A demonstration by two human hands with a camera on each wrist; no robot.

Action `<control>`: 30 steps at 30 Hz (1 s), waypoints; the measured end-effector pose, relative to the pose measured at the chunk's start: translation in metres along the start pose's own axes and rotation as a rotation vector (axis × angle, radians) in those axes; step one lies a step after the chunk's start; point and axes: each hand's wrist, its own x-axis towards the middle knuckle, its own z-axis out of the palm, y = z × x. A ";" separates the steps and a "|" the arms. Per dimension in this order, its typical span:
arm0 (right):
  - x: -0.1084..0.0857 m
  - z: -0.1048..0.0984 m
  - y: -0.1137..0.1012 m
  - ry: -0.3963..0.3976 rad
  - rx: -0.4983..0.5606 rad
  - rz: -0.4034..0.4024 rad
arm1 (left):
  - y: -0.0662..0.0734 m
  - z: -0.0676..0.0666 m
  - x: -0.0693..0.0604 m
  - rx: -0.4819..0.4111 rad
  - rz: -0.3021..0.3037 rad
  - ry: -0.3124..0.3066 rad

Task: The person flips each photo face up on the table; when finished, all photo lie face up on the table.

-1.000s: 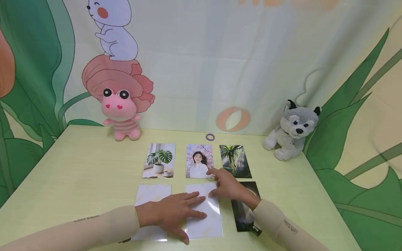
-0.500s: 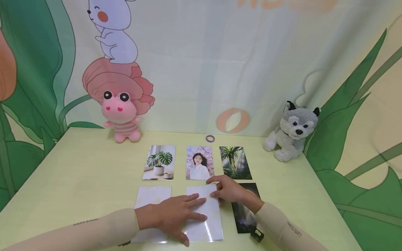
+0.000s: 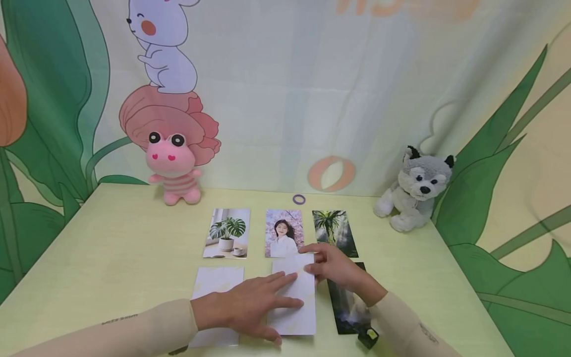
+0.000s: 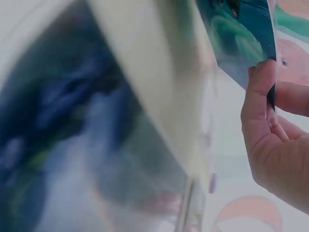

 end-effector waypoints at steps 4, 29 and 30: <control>-0.005 -0.007 -0.009 0.040 0.078 -0.059 | 0.004 -0.007 0.005 -0.015 -0.015 0.102; 0.010 -0.005 -0.046 0.353 0.427 -0.086 | -0.002 -0.001 0.045 0.036 0.005 0.676; 0.011 -0.004 -0.047 0.364 0.431 -0.087 | -0.003 -0.001 0.046 0.039 0.009 0.697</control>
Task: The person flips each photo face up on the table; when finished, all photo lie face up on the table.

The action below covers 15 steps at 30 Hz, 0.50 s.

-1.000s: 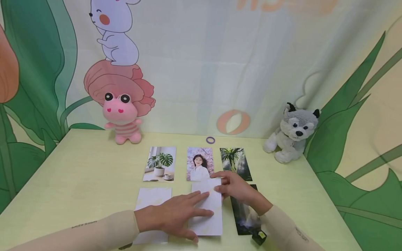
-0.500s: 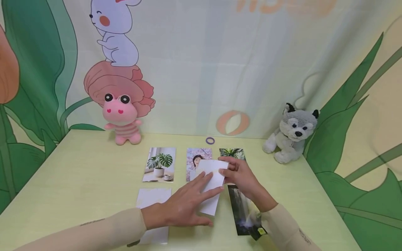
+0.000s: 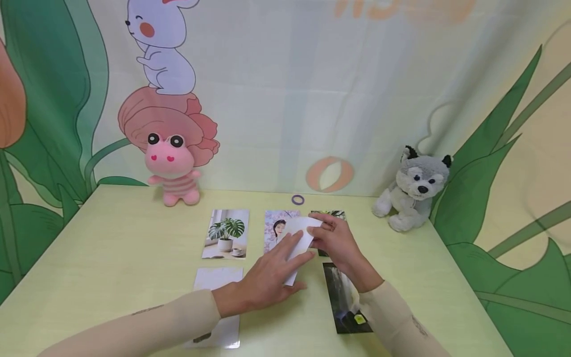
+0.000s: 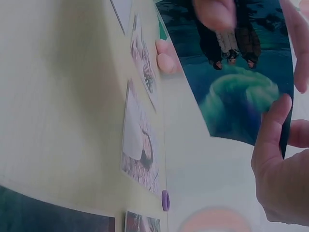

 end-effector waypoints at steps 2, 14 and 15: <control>0.002 0.001 -0.001 0.023 0.003 -0.008 | -0.002 0.001 0.003 0.006 0.015 0.039; 0.005 0.012 0.003 0.165 0.010 -0.037 | -0.007 0.001 0.005 -0.020 0.032 0.143; 0.005 0.013 0.003 0.164 0.017 -0.039 | -0.008 0.001 0.005 -0.027 0.029 0.148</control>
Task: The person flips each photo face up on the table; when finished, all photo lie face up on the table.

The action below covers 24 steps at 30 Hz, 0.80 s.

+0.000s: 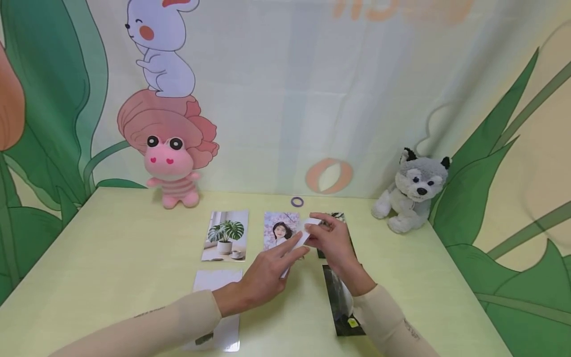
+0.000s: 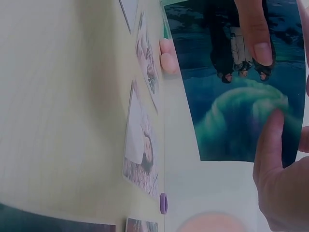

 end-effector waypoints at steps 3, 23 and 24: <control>-0.002 0.001 0.003 -0.008 0.030 0.002 | 0.001 0.000 -0.003 -0.015 -0.010 0.015; -0.002 -0.001 0.003 -0.010 0.017 -0.024 | -0.003 0.002 0.003 -0.019 -0.013 0.037; -0.002 -0.001 0.004 -0.011 0.019 -0.023 | -0.002 0.002 0.003 -0.024 -0.019 0.038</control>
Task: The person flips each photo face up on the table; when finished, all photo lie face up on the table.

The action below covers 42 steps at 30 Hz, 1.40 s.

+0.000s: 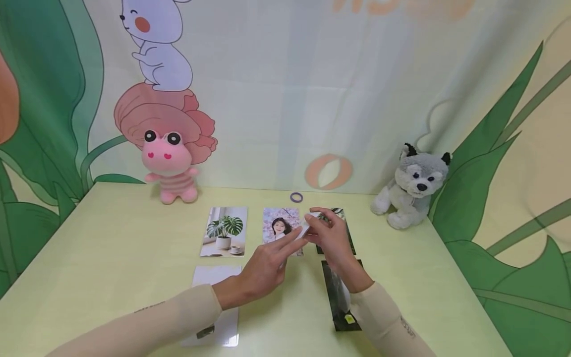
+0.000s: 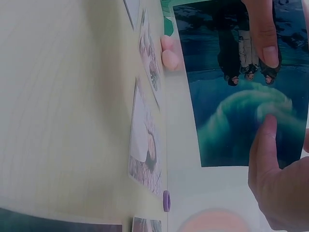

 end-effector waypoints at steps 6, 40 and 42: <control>0.002 0.000 0.001 -0.033 -0.008 -0.020 | -0.001 -0.002 0.003 -0.056 -0.038 0.023; -0.007 0.001 0.024 -0.255 0.066 0.154 | -0.004 -0.021 0.021 -0.540 -0.606 0.288; -0.008 0.003 0.026 -0.227 0.103 0.151 | -0.004 -0.021 0.021 -0.577 -0.649 0.295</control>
